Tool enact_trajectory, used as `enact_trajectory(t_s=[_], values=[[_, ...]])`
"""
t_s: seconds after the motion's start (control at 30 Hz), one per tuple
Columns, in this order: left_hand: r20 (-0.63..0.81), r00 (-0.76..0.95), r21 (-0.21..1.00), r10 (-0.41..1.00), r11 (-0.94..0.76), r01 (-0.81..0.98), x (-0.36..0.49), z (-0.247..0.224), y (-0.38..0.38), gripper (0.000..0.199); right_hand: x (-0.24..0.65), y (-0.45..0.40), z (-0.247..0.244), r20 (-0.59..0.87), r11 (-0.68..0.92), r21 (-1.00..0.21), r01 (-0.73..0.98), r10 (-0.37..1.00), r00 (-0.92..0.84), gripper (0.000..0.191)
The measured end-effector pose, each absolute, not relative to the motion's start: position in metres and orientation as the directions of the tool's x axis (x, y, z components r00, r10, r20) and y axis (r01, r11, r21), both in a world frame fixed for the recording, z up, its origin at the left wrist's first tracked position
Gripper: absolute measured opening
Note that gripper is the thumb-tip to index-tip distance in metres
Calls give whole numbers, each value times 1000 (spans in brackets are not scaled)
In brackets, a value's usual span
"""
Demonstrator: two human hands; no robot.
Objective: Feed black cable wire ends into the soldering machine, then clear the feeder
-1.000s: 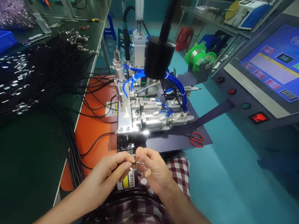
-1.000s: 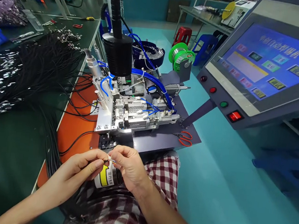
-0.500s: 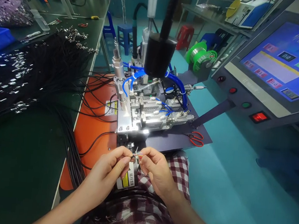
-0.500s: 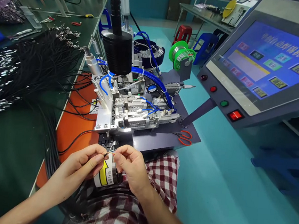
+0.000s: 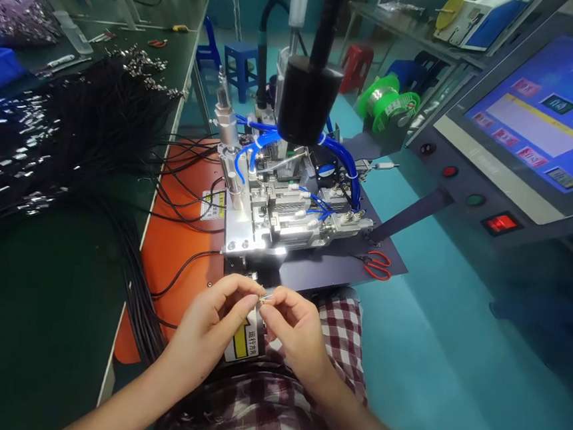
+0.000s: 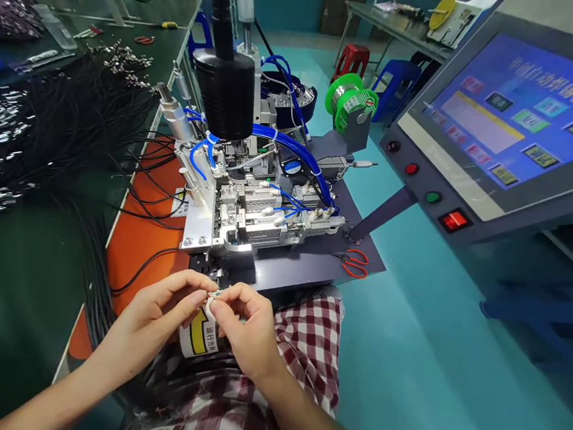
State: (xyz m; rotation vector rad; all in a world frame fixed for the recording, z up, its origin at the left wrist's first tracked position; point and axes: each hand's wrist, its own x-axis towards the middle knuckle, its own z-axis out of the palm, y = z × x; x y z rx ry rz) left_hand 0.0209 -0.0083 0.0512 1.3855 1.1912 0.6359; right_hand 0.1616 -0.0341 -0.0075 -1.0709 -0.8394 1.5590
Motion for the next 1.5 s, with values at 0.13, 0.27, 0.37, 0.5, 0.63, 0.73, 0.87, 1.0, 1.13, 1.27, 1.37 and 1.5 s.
enact_trajectory(t_s=[0.13, 0.27, 0.37, 0.5, 0.63, 0.73, 0.87, 1.0, 1.13, 1.27, 1.37, 1.5], values=[[-332, 308, 938, 891, 278, 208, 24, 53, -7, 14, 162, -36, -5, -212, -227, -925, -304, 974, -84, 14], [-441, 240, 898, 865, 424, 122, 25, 46, -10, 19, 155, -39, -2, -235, -241, -937, -251, 970, -56, 17], [-509, 213, 858, 834, 512, 45, 24, 38, -12, 22, 153, -39, -1, -259, -255, -941, -223, 966, -11, 18], [-554, 229, 828, 801, 558, 50, 20, 34, -13, 25, 164, -33, 1, -262, -269, -938, -219, 963, -61, 16], [-561, 252, 824, 789, 562, 73, 16, 36, -13, 25, 175, -24, 3, -289, -288, -909, -301, 956, -42, 15], [-550, 261, 832, 793, 549, 86, 15, 36, -13, 25, 175, -22, 2, -303, -312, -894, -322, 950, -78, 11], [-537, 264, 842, 801, 529, 107, 15, 37, -13, 26, 172, -25, -1, -300, -322, -887, -332, 947, -117, 11], [-513, 256, 858, 819, 494, 139, 17, 39, -13, 25, 172, -26, -2, -300, -317, -882, -348, 948, -101, 13], [-487, 249, 873, 837, 462, 156, 19, 42, -11, 24, 172, -25, 0, -310, -318, -889, -330, 947, -79, 12], [-471, 237, 881, 850, 438, 181, 22, 45, -9, 23, 172, -26, 1, -305, -305, -903, -303, 951, -49, 14], [-476, 240, 878, 846, 444, 177, 23, 46, -9, 22, 172, -27, 1, -285, -291, -906, -308, 956, -66, 13], [-468, 227, 882, 854, 434, 185, 23, 46, -10, 21, 171, -28, 0, -264, -271, -900, -343, 962, -67, 10]])
